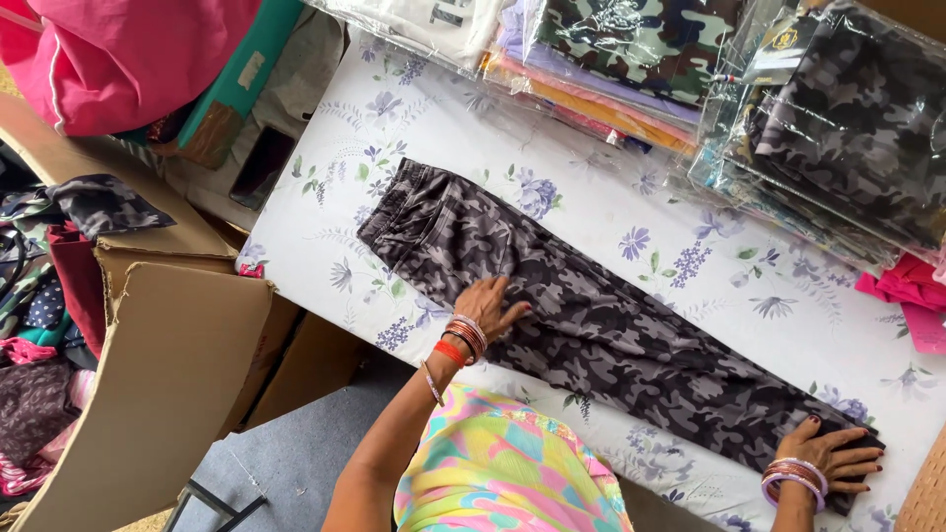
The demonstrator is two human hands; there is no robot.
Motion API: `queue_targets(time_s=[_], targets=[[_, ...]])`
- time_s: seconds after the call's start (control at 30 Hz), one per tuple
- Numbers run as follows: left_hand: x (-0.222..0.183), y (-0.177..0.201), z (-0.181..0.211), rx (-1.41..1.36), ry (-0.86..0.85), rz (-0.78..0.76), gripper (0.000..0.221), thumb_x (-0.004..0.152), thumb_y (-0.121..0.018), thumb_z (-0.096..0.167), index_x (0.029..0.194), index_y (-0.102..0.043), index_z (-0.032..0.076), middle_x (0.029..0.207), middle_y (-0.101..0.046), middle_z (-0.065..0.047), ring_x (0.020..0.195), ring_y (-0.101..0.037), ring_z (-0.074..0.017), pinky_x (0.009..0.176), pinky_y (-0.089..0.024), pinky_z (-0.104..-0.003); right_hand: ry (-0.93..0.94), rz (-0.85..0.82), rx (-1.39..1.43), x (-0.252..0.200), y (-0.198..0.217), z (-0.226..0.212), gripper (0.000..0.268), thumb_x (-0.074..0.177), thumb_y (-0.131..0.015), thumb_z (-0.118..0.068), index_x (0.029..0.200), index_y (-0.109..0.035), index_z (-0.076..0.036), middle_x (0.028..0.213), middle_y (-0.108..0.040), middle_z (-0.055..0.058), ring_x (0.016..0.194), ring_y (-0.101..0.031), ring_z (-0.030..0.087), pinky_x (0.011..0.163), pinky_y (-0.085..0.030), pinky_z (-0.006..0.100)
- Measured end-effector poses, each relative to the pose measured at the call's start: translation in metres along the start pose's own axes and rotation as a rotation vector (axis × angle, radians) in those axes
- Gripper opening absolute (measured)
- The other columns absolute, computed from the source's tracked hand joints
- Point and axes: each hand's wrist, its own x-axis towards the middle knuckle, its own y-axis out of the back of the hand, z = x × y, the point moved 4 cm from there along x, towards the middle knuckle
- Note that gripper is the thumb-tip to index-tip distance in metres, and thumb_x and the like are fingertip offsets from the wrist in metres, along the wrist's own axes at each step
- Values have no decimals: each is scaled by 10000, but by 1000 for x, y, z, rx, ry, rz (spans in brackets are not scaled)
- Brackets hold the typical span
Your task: Folding camouflage patterned leggings and placing them into clear plastic bags for packaging.
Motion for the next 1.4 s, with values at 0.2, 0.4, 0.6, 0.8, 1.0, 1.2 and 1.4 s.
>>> queue_targets(time_s=[0.2,0.4,0.6,0.8,1.0,1.2,1.4], targets=[[105,-2,-64,299,-220,709,733,1037,-334,561,1634,-206,155,1721,-194,-109,1579,-196,-296,1273,-147,-501,540,95,92,-51,-40,-64,861,1016,-379,-504,1637,-130,38,1718,-38,268,1597,-14,382,1247,2,582],[123,78,-114,421,205,339,822,876,-324,821,1593,-118,476,1719,19,-22,1563,70,-343,1081,30,-834,388,143,-92,16,-17,11,749,1047,-325,-473,1648,-191,-46,1743,-131,196,1616,-113,349,1266,-34,580],[124,92,-104,371,188,347,889,856,-374,840,1610,-164,419,1715,23,-55,1557,98,-381,1068,13,-850,82,174,11,68,4,45,763,1039,-307,-454,1654,-162,-27,1737,-115,182,1602,-58,354,1249,-11,604],[126,82,-97,356,215,294,896,843,-410,808,1601,-174,394,1706,1,-61,1545,87,-397,1062,29,-837,25,98,12,53,16,33,759,1050,-290,-447,1673,-118,-49,1759,-76,165,1620,-32,355,1282,13,601],[131,11,-52,185,-217,616,759,1021,-268,643,1653,-134,245,1731,-29,-130,1590,-42,-349,1223,9,-701,191,166,70,-20,-20,-39,808,1086,-400,-417,1682,-37,-10,1773,-5,228,1651,51,345,1309,62,557],[140,20,-6,755,-319,45,711,959,-147,732,1605,-62,447,1709,4,-25,1571,-25,-273,1213,51,-649,809,13,-121,-17,-58,-55,806,992,-265,-551,1628,-73,-95,1714,-47,143,1584,-45,274,1272,14,528],[192,103,-84,670,-126,290,605,1015,-233,603,1598,-133,477,1708,-82,46,1563,-91,-252,1198,-53,-666,212,146,-51,77,2,46,769,1034,-283,-471,1635,-126,-17,1718,-110,156,1581,-63,320,1213,11,583]])
